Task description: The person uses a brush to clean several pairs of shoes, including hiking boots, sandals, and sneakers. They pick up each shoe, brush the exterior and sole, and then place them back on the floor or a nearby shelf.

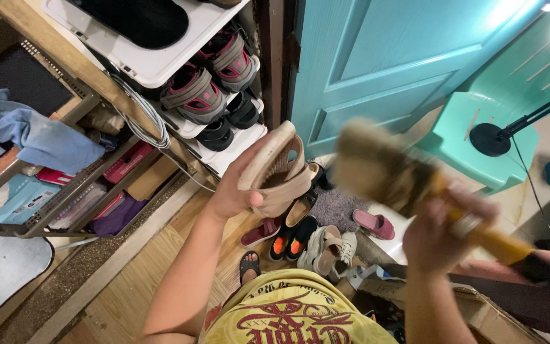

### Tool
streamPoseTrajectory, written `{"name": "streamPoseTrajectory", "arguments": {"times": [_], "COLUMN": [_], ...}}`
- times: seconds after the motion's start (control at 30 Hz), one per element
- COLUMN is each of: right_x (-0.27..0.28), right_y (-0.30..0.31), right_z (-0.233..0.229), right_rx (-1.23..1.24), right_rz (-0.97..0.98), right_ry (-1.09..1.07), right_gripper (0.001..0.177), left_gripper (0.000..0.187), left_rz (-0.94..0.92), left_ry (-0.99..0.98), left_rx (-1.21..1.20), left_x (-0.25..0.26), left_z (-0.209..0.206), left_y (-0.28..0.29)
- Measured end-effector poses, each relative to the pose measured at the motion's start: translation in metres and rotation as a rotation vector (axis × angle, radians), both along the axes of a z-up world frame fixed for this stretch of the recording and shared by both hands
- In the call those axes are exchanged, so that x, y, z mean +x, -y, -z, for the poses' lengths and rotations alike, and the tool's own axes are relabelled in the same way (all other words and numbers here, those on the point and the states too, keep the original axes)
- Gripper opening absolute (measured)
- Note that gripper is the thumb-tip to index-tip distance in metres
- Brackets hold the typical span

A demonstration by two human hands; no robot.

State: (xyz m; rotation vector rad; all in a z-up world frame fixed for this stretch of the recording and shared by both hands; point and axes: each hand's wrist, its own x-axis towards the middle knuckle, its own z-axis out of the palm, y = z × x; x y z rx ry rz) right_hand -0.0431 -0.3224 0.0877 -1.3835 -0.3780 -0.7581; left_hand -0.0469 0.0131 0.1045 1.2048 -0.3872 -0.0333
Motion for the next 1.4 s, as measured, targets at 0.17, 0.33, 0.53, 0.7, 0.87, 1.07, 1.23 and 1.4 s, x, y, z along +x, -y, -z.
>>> {"name": "streamPoseTrajectory", "arguments": {"times": [0.17, 0.33, 0.53, 0.7, 0.87, 1.07, 1.23, 1.4], "right_x": [-0.016, -0.019, -0.002, 0.005, -0.013, 0.013, -0.004, -0.017], "right_y": [-0.016, -0.011, -0.026, -0.027, -0.028, -0.020, -0.026, -0.029], "right_z": [0.000, 0.023, 0.026, 0.004, 0.008, 0.010, 0.009, -0.001], "right_rx": [-0.574, -0.368, 0.674, -0.421, -0.187, -0.599, 0.005, -0.686], "right_rz": [-0.249, 0.033, -0.839, 0.088, -0.490, -0.089, -0.296, -0.399], "right_ry": [0.001, -0.035, -0.851, 0.025, 0.154, -0.062, -0.003, -0.337], "right_gripper": [0.032, 0.026, 0.020, 0.022, 0.018, 0.023, 0.027, 0.027], "left_gripper": [0.140, 0.138, 0.137, 0.136, 0.134, 0.118, 0.109, 0.104], "left_rz": [-0.034, -0.074, -0.100, -0.157, -0.085, -0.034, -0.103, -0.292], "left_ry": [-0.030, -0.020, 0.041, -0.074, -0.206, -0.116, -0.299, -0.467], "left_rx": [0.021, 0.035, 0.054, -0.092, -0.254, -0.343, -0.528, -0.559], "left_x": [0.001, 0.002, 0.003, 0.001, 0.003, -0.003, 0.006, 0.020], "left_z": [0.003, 0.008, 0.019, 0.054, 0.089, 0.091, 0.093, 0.098], "left_y": [0.003, 0.002, 0.001, -0.012, -0.011, -0.017, -0.009, -0.003]}}
